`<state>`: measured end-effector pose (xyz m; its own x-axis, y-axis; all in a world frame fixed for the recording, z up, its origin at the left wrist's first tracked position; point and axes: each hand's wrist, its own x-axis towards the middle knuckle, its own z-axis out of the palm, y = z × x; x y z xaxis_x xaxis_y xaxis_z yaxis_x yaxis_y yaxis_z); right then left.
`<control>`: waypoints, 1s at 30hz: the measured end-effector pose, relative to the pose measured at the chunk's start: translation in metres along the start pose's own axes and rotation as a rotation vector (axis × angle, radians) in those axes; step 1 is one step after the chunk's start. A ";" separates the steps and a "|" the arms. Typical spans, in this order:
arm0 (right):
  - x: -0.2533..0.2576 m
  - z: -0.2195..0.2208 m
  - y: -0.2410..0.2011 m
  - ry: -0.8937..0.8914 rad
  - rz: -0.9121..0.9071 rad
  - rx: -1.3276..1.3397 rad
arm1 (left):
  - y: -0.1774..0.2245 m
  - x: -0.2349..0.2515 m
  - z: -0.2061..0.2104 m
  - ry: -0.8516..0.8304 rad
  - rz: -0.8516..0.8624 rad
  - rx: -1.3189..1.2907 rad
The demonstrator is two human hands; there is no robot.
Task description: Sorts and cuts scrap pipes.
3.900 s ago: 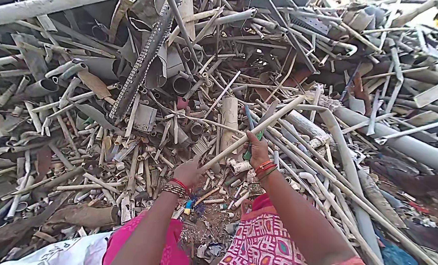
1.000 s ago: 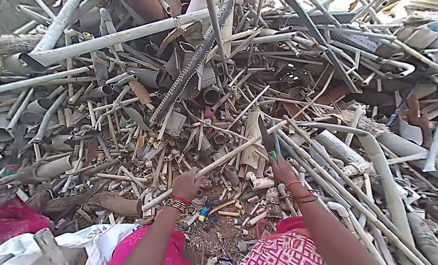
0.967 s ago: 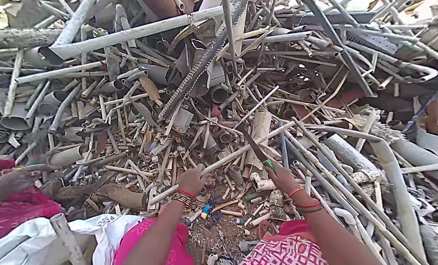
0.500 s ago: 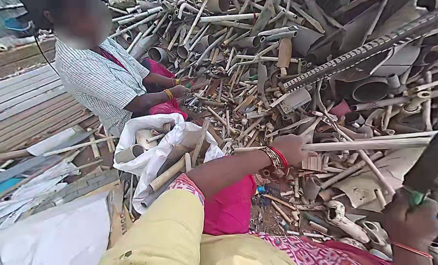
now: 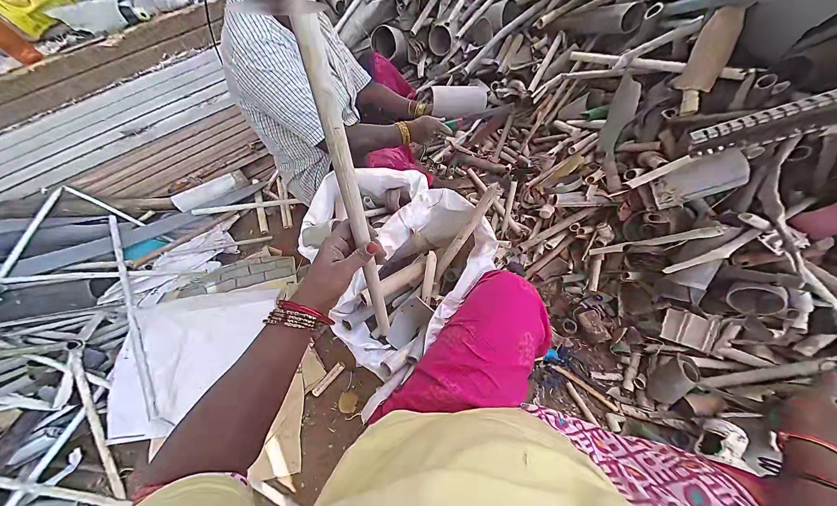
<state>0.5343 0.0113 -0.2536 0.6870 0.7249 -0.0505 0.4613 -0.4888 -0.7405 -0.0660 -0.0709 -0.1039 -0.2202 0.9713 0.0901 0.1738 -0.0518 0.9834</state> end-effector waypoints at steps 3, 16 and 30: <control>-0.005 0.022 -0.007 -0.053 -0.048 -0.112 | -0.031 -0.026 -0.002 0.085 -0.092 0.038; -0.014 0.027 -0.004 -0.083 -0.122 -0.145 | 0.055 0.067 -0.003 0.368 0.428 -0.324; -0.010 0.003 0.006 -0.073 -0.094 -0.097 | 0.050 0.061 0.042 0.484 0.432 -0.404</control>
<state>0.5289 0.0029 -0.2601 0.5975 0.8011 -0.0354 0.5758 -0.4594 -0.6763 -0.0308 -0.0044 -0.0559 -0.6246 0.6402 0.4473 -0.0040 -0.5754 0.8178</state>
